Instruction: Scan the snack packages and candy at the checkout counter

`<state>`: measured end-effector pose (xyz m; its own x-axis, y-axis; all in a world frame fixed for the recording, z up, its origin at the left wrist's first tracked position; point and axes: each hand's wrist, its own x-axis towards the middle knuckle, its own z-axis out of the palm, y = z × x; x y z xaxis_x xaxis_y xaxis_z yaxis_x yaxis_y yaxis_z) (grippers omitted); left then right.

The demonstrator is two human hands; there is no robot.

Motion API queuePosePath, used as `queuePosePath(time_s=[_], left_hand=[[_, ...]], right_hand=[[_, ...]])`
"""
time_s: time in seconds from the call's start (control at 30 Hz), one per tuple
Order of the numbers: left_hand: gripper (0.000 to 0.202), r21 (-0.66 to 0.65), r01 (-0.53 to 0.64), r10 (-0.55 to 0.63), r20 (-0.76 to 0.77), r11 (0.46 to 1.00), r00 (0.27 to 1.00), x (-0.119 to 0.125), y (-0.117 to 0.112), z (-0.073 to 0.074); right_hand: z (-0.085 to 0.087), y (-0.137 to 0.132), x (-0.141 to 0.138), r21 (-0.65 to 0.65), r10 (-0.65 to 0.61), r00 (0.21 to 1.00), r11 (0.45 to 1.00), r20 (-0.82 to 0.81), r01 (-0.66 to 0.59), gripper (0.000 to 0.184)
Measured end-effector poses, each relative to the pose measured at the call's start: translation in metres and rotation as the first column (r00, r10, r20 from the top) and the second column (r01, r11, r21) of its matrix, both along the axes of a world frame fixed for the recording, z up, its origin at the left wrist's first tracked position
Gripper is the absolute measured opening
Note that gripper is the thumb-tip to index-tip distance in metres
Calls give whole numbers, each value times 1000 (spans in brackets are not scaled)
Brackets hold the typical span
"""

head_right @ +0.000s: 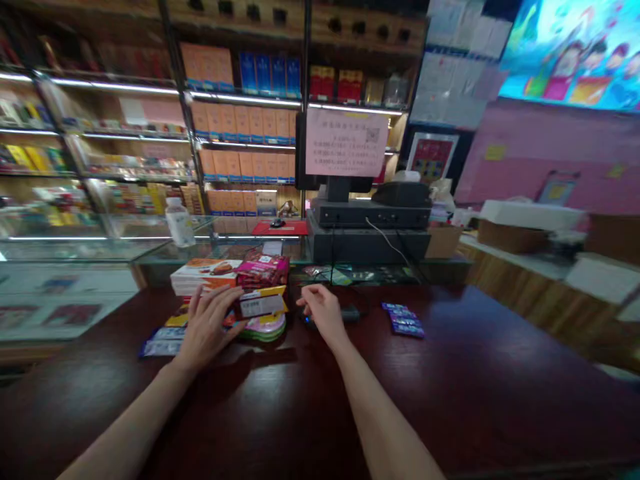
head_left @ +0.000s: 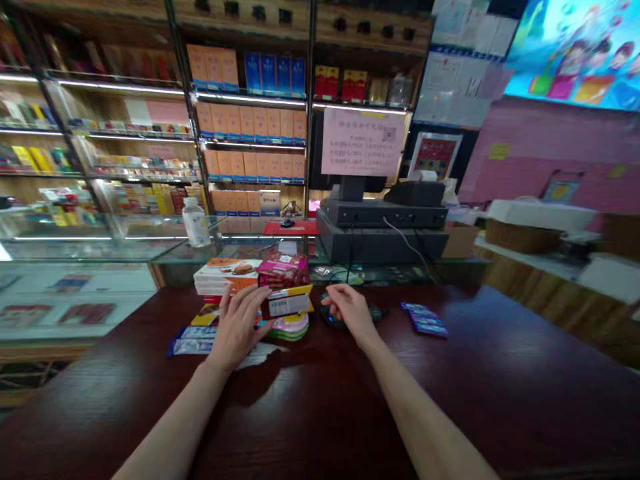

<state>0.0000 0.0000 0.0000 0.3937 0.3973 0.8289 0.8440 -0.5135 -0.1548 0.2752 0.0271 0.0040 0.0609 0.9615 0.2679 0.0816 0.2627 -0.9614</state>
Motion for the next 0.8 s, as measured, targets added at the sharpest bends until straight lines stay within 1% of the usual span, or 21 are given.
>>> queuePosePath(time_s=[0.07,0.1,0.17,0.2,0.23,0.27,0.33,0.4,0.47,0.57,0.63,0.7,0.8], left_hand=[[53,6,-20,20,28,1000,999,-4,0,1],[53,10,-29,29,38,1000,999,-5,1,1],[53,22,-47,46,53,999,998,-9,1,1],[53,28,-55,54,55,998,997,-11,1,1],[53,35,-64,62,56,997,997,-13,1,0],[53,42,-72,70,55,997,996,-14,1,0],[54,60,-91,88,57,994,995,-17,2,-2],[56,74,-110,106,65,991,992,-20,2,-3],[57,74,-131,125,77,989,989,-21,2,-3],[58,61,-150,145,81,987,986,-23,0,-1],[57,48,-156,152,76,987,985,-23,-2,0],[58,37,-163,159,79,986,984,-24,-3,1],[60,37,-165,162,80,986,984,-26,-3,1]], right_hand=[[-1,3,13,41,-60,998,997,25,59,41],[-2,4,19,62,-83,995,995,62,79,41],[-3,5,34,123,-125,975,987,183,103,38],[-4,4,41,151,-137,952,984,272,99,38],[-5,3,49,181,-150,915,980,373,87,42],[-7,2,56,200,-146,867,978,476,55,50],[-10,1,67,199,-92,762,979,641,-49,67],[-13,0,75,156,-11,666,975,746,-159,78],[-18,2,79,105,41,591,972,805,-210,85],[-24,6,81,68,32,533,984,846,-168,85],[-27,8,81,74,13,516,986,856,-147,81],[-28,9,81,92,5,514,982,857,-163,78],[-26,8,80,132,-2,540,970,842,-202,76]])
